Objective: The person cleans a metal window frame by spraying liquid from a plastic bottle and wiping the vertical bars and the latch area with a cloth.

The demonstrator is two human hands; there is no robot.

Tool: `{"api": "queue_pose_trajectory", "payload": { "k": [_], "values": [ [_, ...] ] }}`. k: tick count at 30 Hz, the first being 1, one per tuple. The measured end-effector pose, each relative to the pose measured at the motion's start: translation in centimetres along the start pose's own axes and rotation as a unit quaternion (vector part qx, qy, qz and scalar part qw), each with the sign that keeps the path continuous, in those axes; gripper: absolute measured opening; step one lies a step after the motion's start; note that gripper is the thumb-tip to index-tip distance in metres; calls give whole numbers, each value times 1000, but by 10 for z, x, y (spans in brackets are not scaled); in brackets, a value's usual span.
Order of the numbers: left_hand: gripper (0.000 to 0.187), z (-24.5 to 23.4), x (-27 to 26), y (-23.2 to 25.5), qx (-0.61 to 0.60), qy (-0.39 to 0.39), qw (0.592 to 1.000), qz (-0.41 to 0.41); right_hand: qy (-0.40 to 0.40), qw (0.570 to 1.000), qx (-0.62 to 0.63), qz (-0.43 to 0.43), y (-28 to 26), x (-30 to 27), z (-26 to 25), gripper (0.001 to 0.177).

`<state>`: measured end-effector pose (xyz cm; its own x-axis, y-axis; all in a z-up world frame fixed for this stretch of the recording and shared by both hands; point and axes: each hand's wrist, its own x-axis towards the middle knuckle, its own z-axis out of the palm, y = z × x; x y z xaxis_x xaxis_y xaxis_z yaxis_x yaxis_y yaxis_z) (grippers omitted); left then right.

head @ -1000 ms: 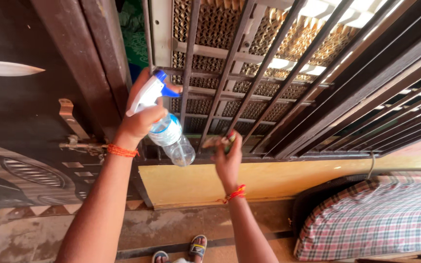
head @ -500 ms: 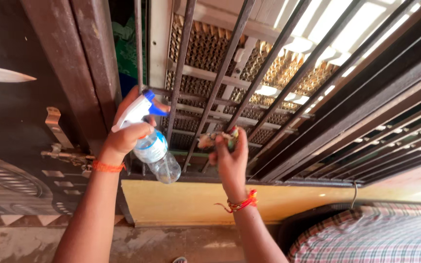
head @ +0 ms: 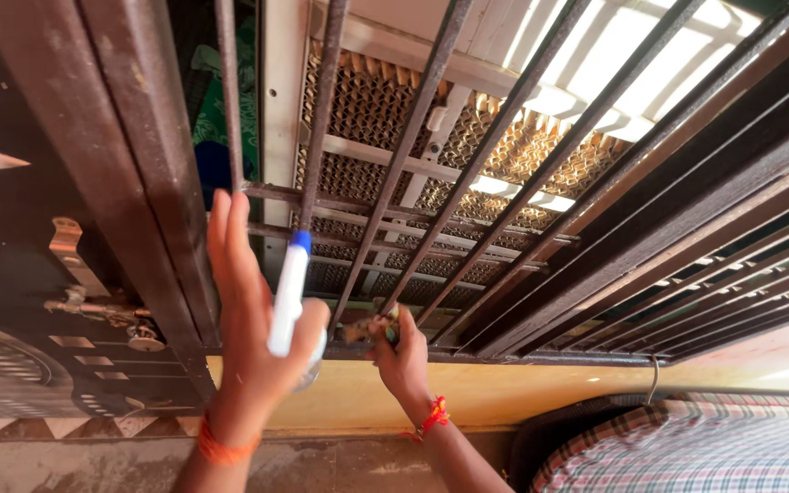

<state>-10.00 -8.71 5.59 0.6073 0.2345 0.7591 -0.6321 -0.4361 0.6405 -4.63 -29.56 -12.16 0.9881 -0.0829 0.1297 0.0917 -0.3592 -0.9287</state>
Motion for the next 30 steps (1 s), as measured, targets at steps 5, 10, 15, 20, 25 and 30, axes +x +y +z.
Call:
{"api": "queue_pose_trajectory", "payload": {
  "k": [5,10,15,20,25,30],
  "values": [
    [76,11,1,22,14,-63,997,35,-42,998,15,39,-19,-22,-36,28],
    [63,20,19,24,10,-100,994,35,117,959,114,-233,-100,-20,-80,35],
    [26,27,37,30,-3,-103,995,18,161,895,175,-379,-187,18,-112,45],
    [26,33,52,27,-40,-144,980,135,213,933,2,-289,-224,45,-108,48],
    [26,36,72,10,-98,-286,950,73,317,852,-165,-382,-199,49,-93,39],
    [27,42,66,6,-39,-258,961,96,324,854,-179,-366,-164,37,-77,41]
  ]
}}
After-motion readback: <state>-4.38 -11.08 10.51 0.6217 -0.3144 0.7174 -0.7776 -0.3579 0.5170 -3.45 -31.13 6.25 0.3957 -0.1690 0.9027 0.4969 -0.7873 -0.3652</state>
